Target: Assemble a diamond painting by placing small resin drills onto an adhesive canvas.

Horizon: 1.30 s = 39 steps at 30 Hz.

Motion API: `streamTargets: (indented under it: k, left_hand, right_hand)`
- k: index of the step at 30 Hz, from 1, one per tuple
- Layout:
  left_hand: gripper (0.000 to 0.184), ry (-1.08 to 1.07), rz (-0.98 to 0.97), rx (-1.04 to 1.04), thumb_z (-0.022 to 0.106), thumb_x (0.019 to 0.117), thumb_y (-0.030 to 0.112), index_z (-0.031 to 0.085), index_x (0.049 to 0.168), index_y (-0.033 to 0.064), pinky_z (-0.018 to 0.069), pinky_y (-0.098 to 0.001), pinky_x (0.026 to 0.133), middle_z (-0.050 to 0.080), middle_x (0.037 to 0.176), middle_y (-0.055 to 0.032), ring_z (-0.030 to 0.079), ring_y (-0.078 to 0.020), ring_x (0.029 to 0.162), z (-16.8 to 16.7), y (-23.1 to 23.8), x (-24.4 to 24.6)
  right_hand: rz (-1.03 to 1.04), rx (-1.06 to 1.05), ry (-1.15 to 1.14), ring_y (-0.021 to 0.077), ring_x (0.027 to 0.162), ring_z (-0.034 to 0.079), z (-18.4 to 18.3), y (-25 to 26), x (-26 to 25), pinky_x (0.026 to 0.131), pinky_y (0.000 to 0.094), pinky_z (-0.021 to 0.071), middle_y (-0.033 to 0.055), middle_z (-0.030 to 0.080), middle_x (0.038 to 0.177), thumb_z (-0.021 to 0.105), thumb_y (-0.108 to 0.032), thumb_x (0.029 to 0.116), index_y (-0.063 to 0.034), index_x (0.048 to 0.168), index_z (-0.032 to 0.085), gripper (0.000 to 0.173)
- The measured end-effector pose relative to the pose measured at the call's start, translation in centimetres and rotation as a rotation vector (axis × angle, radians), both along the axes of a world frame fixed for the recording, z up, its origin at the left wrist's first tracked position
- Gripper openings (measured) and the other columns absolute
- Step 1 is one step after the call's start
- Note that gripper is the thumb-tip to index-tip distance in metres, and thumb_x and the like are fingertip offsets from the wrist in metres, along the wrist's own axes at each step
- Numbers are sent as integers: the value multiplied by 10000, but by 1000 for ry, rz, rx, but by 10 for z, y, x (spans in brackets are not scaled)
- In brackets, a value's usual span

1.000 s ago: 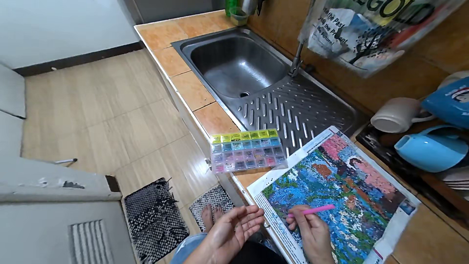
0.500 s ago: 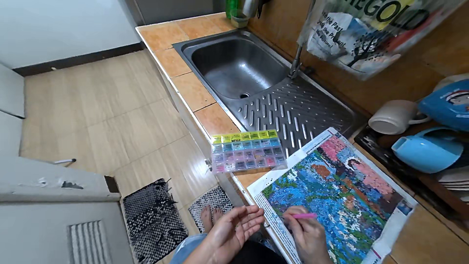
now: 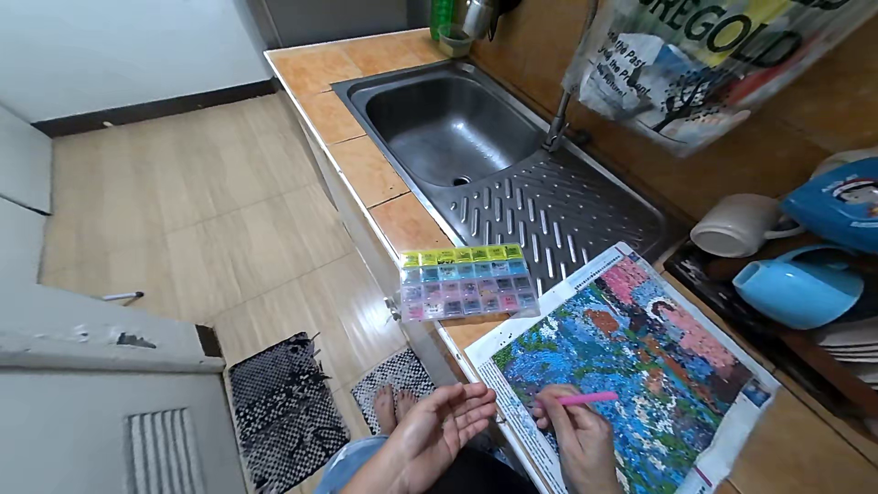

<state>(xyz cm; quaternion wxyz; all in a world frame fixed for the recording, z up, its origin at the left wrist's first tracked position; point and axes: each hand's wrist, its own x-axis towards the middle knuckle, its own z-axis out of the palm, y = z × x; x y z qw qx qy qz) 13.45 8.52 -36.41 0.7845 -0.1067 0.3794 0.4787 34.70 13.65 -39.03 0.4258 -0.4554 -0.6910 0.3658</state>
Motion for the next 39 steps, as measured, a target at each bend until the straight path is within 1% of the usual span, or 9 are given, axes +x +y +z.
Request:
streamTargets:
  k: [8,12,17,20,23,26,33,36,39]
  left_hand:
    - [376,18,-9,-12,314,1106,168,628,1176,-27,571,-352,937,730,1127,-152,723,-238,1036,2,2,1]
    - [374,47,-32,-1,317,1109,172,609,1226,-30,568,-353,942,730,1139,-147,721,-233,1048,2,3,2]
    - [345,63,-28,-16,345,1100,153,609,1223,-32,566,-354,941,730,1131,-151,722,-230,1035,4,4,3]
    - [342,56,-31,-7,352,1099,154,605,1231,-34,561,-354,951,726,1144,-153,718,-231,1047,4,3,3]
    - [361,24,-16,9,326,1104,164,598,1236,-34,562,-362,953,725,1150,-159,718,-244,1058,2,1,2]
    - [394,-27,12,33,301,1108,184,602,1235,-34,568,-369,953,727,1145,-162,722,-252,1051,0,1,1]
    - [701,-197,50,286,94,1100,451,590,1319,8,502,-386,1064,680,1314,-136,652,-254,1233,5,-3,1]
    - [779,-263,54,400,96,1067,567,562,1379,26,463,-396,1106,639,1387,-123,605,-250,1303,2,-6,1]
    - [791,-302,62,452,163,1040,638,574,1379,54,483,-369,1076,648,1380,-99,621,-222,1281,3,-8,1]
  right_hand:
    - [3,36,-6,-40,740,650,-2,-1,0,680,116,564,57,693,895,578,-91,961,65,824,707,244]
    - [60,155,13,-42,800,650,-12,1,1,719,115,561,8,686,900,576,-246,1033,-29,850,692,306]
    - [73,164,-21,-30,793,647,-11,2,-1,726,115,559,28,679,902,582,-242,1028,-22,852,685,299]
    - [-10,-64,23,-15,706,655,4,0,-2,662,147,580,35,685,864,562,-52,960,70,865,697,205]
    - [-137,-373,157,9,622,668,24,5,-1,570,166,569,-36,710,770,453,-20,1020,6,961,638,196]
    - [-179,-477,250,27,597,669,34,8,0,496,158,529,-17,729,775,379,-51,1058,-30,957,628,270]
    - [21,-420,384,55,683,708,59,-7,-18,639,218,615,-52,747,860,393,-7,1057,-88,962,677,310]
    - [198,-294,356,20,771,700,62,-15,-29,670,209,623,-101,722,1004,525,-147,1064,-166,998,731,217]
    - [297,-187,295,-8,826,692,63,-19,-41,692,187,616,-108,704,1042,569,-272,1050,-182,1019,729,186]
